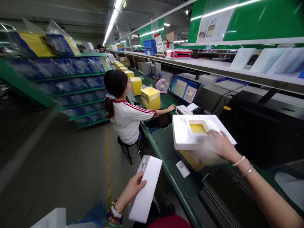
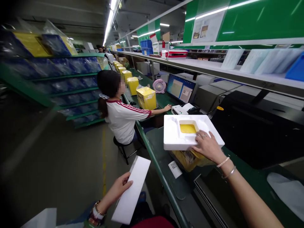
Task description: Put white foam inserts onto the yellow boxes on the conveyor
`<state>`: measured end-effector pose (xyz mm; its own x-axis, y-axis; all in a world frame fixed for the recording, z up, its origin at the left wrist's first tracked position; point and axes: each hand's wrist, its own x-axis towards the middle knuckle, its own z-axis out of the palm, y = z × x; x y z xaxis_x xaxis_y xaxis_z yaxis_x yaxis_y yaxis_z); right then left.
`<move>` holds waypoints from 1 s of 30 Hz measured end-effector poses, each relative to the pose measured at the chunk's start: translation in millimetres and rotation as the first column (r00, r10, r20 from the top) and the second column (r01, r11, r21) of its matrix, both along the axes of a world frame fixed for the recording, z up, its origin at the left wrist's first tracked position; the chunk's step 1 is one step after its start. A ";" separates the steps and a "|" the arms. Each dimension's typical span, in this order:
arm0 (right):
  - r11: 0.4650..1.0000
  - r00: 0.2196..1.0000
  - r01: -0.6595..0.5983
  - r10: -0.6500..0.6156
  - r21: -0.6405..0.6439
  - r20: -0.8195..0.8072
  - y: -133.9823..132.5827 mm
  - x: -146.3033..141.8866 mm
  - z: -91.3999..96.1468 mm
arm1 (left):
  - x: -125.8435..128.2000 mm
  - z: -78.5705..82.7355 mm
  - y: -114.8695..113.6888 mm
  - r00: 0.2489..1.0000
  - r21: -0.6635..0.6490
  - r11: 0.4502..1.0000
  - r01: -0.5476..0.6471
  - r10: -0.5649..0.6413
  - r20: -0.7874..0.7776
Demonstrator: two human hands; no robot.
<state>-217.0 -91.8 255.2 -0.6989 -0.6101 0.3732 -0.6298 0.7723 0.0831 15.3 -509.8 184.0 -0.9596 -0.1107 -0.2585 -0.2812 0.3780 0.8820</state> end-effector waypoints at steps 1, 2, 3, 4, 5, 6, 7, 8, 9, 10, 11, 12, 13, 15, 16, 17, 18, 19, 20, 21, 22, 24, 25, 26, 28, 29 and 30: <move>1.000 1.000 -0.019 0.019 -0.017 0.010 -4.6 1.1 -2.8 | -2.9 3.9 1.7 1.000 0.050 0.998 0.028 -0.028 0.003; 0.999 1.000 -0.019 0.019 -0.031 0.020 -8.6 2.6 -4.9 | -5.5 7.1 2.6 0.999 0.098 0.994 0.050 -0.051 0.002; 0.999 1.000 0.003 -0.002 -0.037 0.026 -12.2 4.8 -6.2 | -7.8 9.5 2.8 0.998 0.142 0.988 0.063 -0.063 -0.001; 0.999 0.999 0.036 -0.035 -0.035 0.032 -15.4 7.7 -6.5 | -9.8 11.2 2.4 0.998 0.184 0.981 0.061 -0.062 -0.001; 0.997 0.996 0.075 -0.074 -0.027 0.039 -18.4 11.0 -6.0 | -11.7 12.1 1.3 0.999 0.231 0.972 0.052 -0.055 0.003; 0.993 0.992 0.116 -0.115 -0.018 0.047 -21.5 14.7 -4.7 | -13.5 12.6 -0.3 0.999 0.284 0.958 0.034 -0.039 0.011; 0.988 0.987 0.153 -0.152 -0.013 0.054 -24.9 18.1 -3.0 | -15.5 12.9 -2.5 1.000 0.341 0.940 0.002 -0.012 0.027; 0.983 0.982 0.183 -0.182 -0.012 0.058 -28.9 20.9 -1.1 | -17.6 13.5 -5.3 0.998 0.394 0.918 -0.047 0.028 0.053; 0.979 0.977 0.205 -0.204 -0.014 0.056 -33.6 22.6 0.7 | -20.1 14.7 -8.7 0.993 0.437 0.893 -0.108 0.076 0.091; 0.975 0.974 0.222 -0.221 -0.015 0.052 -39.3 22.9 2.4 | -23.0 16.9 -12.7 0.983 0.463 0.868 -0.177 0.129 0.133; 0.971 0.970 0.237 -0.237 -0.013 0.047 -45.7 21.8 3.6 | -26.5 20.5 -17.3 0.968 0.476 0.846 -0.243 0.181 0.172; 0.968 0.967 0.251 -0.250 -0.009 0.045 -52.8 19.3 4.3 | -30.5 25.4 -22.3 0.954 0.483 0.825 -0.295 0.224 0.201; 0.965 0.963 0.264 -0.263 -0.001 0.050 -60.1 15.7 4.4 | -35.1 31.5 -27.7 0.943 0.494 0.805 -0.328 0.253 0.214; 0.957 0.954 0.289 -0.290 0.020 0.074 -72.7 7.6 2.3 | -45.8 45.9 -38.9 0.940 0.534 0.773 -0.342 0.272 0.207; 0.954 0.950 0.298 -0.299 0.030 0.090 -76.8 4.1 0.1 | -51.7 53.0 -44.3 0.941 0.555 0.760 -0.339 0.276 0.197; 0.953 0.947 0.302 -0.304 0.036 0.107 -78.8 1.6 -3.0 | -57.7 59.2 -49.6 0.942 0.570 0.750 -0.336 0.278 0.189; 0.953 0.944 0.302 -0.304 0.037 0.125 -78.6 0.5 -6.7 | -63.7 63.8 -54.6 0.940 0.578 0.742 -0.340 0.286 0.185; 0.953 0.942 0.303 -0.304 0.031 0.142 -76.3 0.8 -11.0 | -69.5 66.5 -59.4 0.935 0.582 0.733 -0.351 0.300 0.186; 0.953 0.940 0.304 -0.303 0.019 0.157 -72.3 2.2 -15.7 | -74.8 66.9 -64.0 0.928 0.586 0.721 -0.369 0.318 0.193; 0.952 0.939 0.305 -0.301 0.004 0.168 -67.4 4.3 -20.6 | -79.5 65.1 -68.6 0.919 0.591 0.706 -0.390 0.335 0.207; 0.952 0.938 0.304 -0.298 -0.009 0.178 -62.0 6.5 -25.3 | -83.4 61.4 -73.1 0.910 0.595 0.690 -0.412 0.345 0.230; 0.957 0.939 0.290 -0.278 -0.032 0.201 -52.3 8.5 -33.8 | -89.1 50.7 -81.7 0.894 0.612 0.652 -0.447 0.348 0.282; 0.959 0.940 0.281 -0.266 -0.045 0.212 -48.7 7.8 -37.3 | -91.1 44.9 -85.5 0.890 0.630 0.629 -0.455 0.340 0.304; 0.959 0.941 0.276 -0.257 -0.059 0.221 -46.1 6.0 -40.3 | -92.8 39.7 -88.8 0.888 0.655 0.601 -0.458 0.334 0.315; 0.957 0.940 0.280 -0.258 -0.071 0.221 -43.5 0.6 -44.4 | -96.6 32.1 -93.6 0.891 0.721 0.529 -0.447 0.334 0.307; 0.956 0.941 0.285 -0.266 -0.065 0.208 -43.0 -1.9 -45.2 | -99.1 29.9 -95.1 0.891 0.753 0.490 -0.439 0.346 0.294; 0.956 0.943 0.289 -0.274 -0.056 0.187 -43.0 -3.4 -45.0 | -102.2 28.4 -96.3 0.888 0.777 0.457 -0.433 0.364 0.280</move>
<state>-220.4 -134.7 210.2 -0.8965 -0.3518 0.2692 -0.3847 0.9196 -0.0796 -86.9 -606.1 212.4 -0.8444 -0.1901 -0.5009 -0.2769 -0.6454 0.7118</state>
